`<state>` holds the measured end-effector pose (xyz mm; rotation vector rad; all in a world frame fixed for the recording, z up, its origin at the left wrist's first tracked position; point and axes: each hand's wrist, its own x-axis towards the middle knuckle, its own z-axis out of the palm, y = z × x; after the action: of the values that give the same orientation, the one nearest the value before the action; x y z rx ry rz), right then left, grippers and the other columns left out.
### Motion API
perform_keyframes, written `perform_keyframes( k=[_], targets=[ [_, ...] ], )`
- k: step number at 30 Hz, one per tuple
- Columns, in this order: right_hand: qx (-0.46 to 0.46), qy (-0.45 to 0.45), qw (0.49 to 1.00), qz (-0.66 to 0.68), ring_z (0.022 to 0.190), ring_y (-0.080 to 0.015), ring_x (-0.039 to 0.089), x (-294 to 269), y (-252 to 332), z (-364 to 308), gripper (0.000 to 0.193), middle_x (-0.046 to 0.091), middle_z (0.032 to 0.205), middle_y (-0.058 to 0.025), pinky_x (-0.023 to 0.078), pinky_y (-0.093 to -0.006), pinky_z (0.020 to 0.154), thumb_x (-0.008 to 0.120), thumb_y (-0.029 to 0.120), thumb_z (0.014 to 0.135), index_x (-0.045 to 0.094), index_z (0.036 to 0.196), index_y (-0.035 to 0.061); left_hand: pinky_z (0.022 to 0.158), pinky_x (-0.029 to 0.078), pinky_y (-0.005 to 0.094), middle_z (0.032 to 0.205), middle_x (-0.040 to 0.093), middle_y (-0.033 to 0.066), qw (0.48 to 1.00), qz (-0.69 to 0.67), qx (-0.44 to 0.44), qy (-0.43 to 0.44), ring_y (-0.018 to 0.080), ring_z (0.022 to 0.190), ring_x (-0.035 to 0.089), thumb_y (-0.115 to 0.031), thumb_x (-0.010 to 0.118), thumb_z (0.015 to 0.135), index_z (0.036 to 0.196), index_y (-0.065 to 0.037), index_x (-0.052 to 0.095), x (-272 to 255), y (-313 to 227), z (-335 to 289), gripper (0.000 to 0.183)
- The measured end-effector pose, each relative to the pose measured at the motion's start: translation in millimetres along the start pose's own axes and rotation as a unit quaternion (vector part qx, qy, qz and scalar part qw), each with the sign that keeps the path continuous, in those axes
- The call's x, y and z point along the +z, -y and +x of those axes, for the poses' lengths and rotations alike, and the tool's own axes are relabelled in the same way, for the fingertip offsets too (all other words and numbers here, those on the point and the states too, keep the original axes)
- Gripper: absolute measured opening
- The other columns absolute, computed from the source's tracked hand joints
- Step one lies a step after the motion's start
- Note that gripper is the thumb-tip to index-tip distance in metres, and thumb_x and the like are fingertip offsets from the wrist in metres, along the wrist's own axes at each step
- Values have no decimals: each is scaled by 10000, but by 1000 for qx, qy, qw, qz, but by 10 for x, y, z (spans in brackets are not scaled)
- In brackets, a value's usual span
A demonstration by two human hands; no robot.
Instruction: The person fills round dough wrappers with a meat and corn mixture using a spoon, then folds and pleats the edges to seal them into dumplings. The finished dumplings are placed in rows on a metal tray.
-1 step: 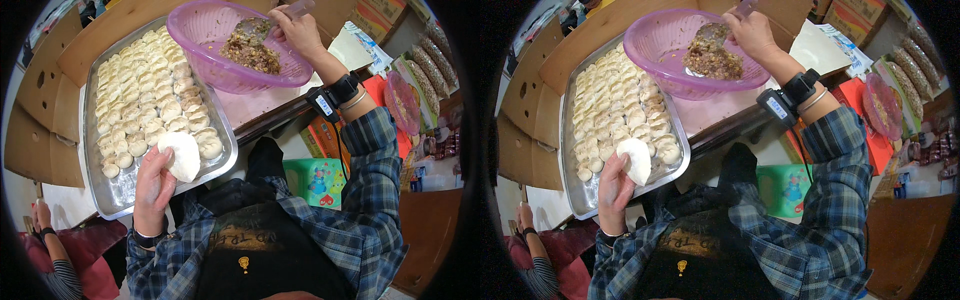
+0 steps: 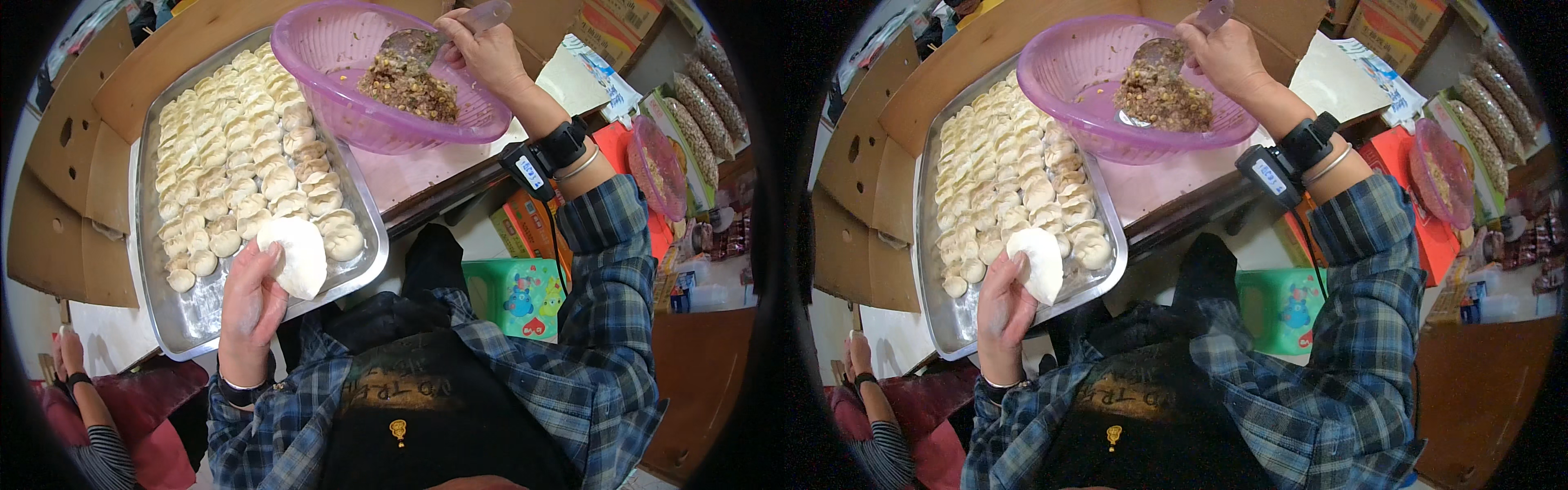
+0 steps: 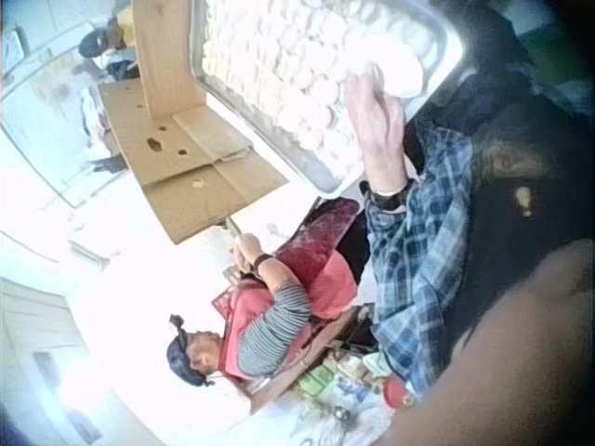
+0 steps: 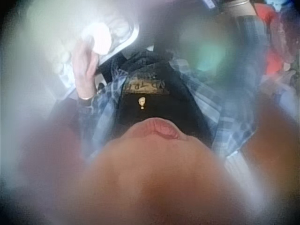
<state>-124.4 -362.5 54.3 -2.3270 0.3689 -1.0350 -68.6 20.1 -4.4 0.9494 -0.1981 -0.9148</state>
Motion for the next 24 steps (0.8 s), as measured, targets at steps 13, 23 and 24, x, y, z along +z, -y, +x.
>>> perform_keyframes(
  k=[13,23,24],
  targets=[
    [178,16,968,178,569,-177,667,-55,27,-20,272,656,647,-132,526,-276,530,547,194,919,641,1047,-28,950,493,365,1174,604,157,1000,7,-12,-9,231,1054,618,-67,505,921,1254,65,462,0,4,-12,361],
    [187,-12,951,247,516,-175,611,1,98,16,159,603,635,-105,524,-291,452,559,128,879,604,868,-23,908,513,344,1126,625,172,1000,2,-15,2,227,1004,641,-52,501,928,1203,87,509,34,-8,-17,308],
    [208,-23,944,256,520,-176,612,-21,90,37,160,604,640,-106,526,-289,456,560,130,879,604,873,-23,906,513,344,1126,626,172,1000,2,-17,4,227,1000,642,-51,500,928,1203,88,509,31,-8,-17,309]
  ],
)
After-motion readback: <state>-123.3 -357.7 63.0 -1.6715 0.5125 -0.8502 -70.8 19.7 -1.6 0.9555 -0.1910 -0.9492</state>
